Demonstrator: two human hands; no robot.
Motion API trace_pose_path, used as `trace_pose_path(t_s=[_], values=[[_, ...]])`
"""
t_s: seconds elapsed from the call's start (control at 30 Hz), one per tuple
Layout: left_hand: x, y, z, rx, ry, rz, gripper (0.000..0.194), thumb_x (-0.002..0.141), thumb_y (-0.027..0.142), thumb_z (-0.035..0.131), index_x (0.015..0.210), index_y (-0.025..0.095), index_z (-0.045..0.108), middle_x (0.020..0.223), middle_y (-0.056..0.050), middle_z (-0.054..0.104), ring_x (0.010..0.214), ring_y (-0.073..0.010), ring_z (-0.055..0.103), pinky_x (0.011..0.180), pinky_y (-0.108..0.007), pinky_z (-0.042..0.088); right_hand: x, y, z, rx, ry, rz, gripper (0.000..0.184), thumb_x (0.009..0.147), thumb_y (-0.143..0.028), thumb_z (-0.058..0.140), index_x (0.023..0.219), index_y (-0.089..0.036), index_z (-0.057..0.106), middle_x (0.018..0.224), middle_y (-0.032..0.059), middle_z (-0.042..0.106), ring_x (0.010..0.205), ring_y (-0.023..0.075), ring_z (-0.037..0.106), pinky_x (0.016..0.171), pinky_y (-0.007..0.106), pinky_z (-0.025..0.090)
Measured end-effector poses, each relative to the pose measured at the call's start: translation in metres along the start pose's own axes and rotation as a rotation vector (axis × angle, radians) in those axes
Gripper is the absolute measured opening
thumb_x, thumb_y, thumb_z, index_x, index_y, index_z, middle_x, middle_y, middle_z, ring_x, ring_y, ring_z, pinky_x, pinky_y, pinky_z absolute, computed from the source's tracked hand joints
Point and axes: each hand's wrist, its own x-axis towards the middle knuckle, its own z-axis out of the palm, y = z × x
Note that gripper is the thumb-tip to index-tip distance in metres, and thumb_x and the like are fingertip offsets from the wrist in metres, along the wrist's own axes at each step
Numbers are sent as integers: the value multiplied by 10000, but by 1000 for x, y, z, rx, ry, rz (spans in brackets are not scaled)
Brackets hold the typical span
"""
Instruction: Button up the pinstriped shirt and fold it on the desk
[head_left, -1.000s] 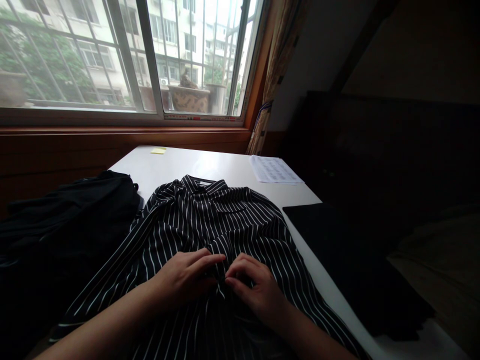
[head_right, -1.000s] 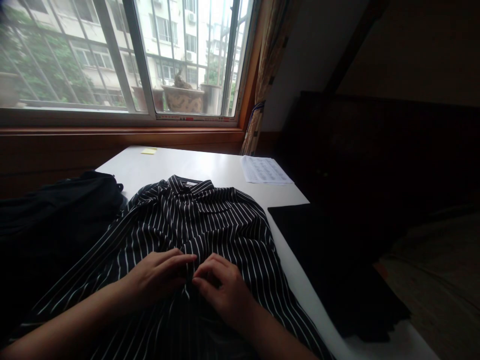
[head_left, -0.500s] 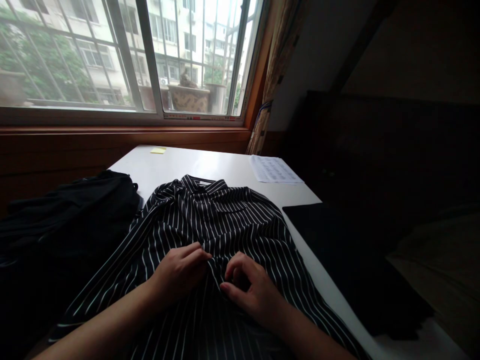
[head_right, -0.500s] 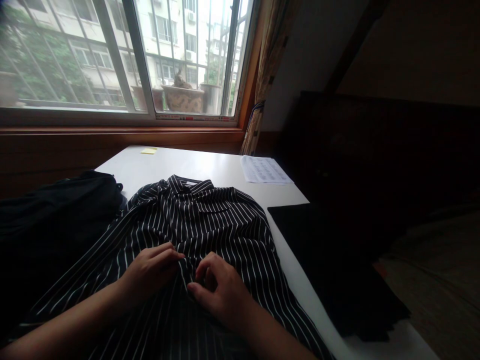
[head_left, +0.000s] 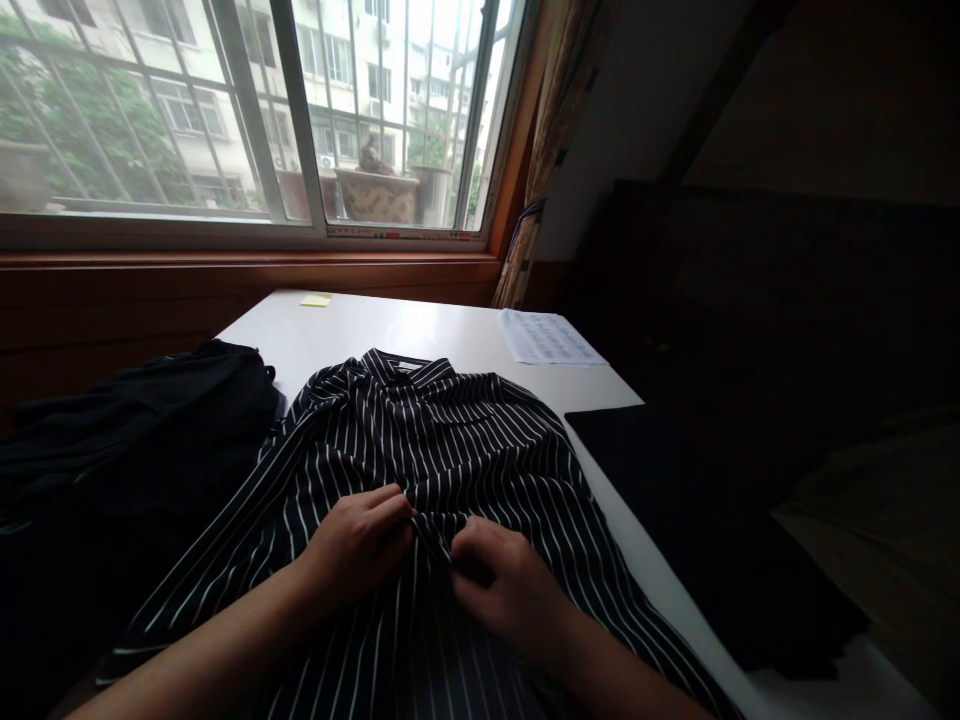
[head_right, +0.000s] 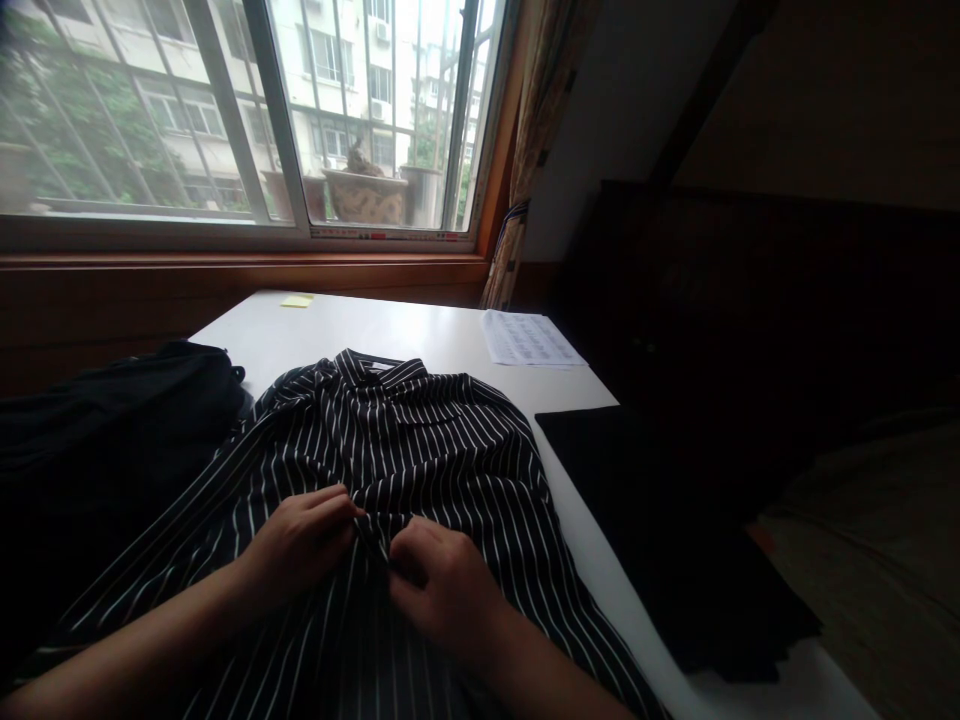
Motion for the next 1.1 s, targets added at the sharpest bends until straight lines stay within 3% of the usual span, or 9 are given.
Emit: trace_pose_path(t_s=[0.2, 0.37, 0.53, 0.83, 1.1], values=[[-2, 4, -4, 11, 65, 47, 221, 919, 167, 541, 1134, 194, 583, 936, -37, 604, 708, -138, 579, 589, -251, 485, -2, 2, -1, -27, 39, -21, 264, 721, -5, 591, 879, -216, 596, 763, -38, 558, 656, 117, 518, 613, 244, 381], [-7, 13, -9, 66, 146, 221, 316, 941, 192, 572, 1255, 222, 574, 1067, -77, 576, 915, -185, 599, 781, -349, 567, -2, 2, -2, -20, 98, -25, 282, 718, -2, 588, 889, -225, 611, 755, -41, 574, 648, 114, 518, 618, 239, 397], [-3, 14, -9, 133, 127, 322, 275, 971, 250, 566, 1243, 221, 599, 1023, -60, 595, 878, -172, 595, 806, -369, 582, -3, 1, -2, -23, 133, -51, 307, 705, 3, 570, 900, -228, 625, 756, -39, 579, 637, 112, 511, 614, 237, 406], [4, 15, -13, 129, 154, 413, 158, 962, 177, 563, 1091, 180, 653, 865, -36, 628, 706, -137, 558, 616, -279, 542, -4, 1, -2, 4, 134, -109, 335, 697, 4, 547, 921, -234, 620, 736, -42, 529, 605, 104, 479, 572, 237, 371], [2, 16, -16, 142, 181, 437, 164, 955, 164, 550, 1093, 156, 640, 850, -50, 650, 695, -151, 588, 579, -281, 525, -7, -6, -6, 147, 84, -78, 190, 855, -183, 637, 1014, -234, 547, 781, -33, 543, 640, 111, 513, 600, 238, 433]])
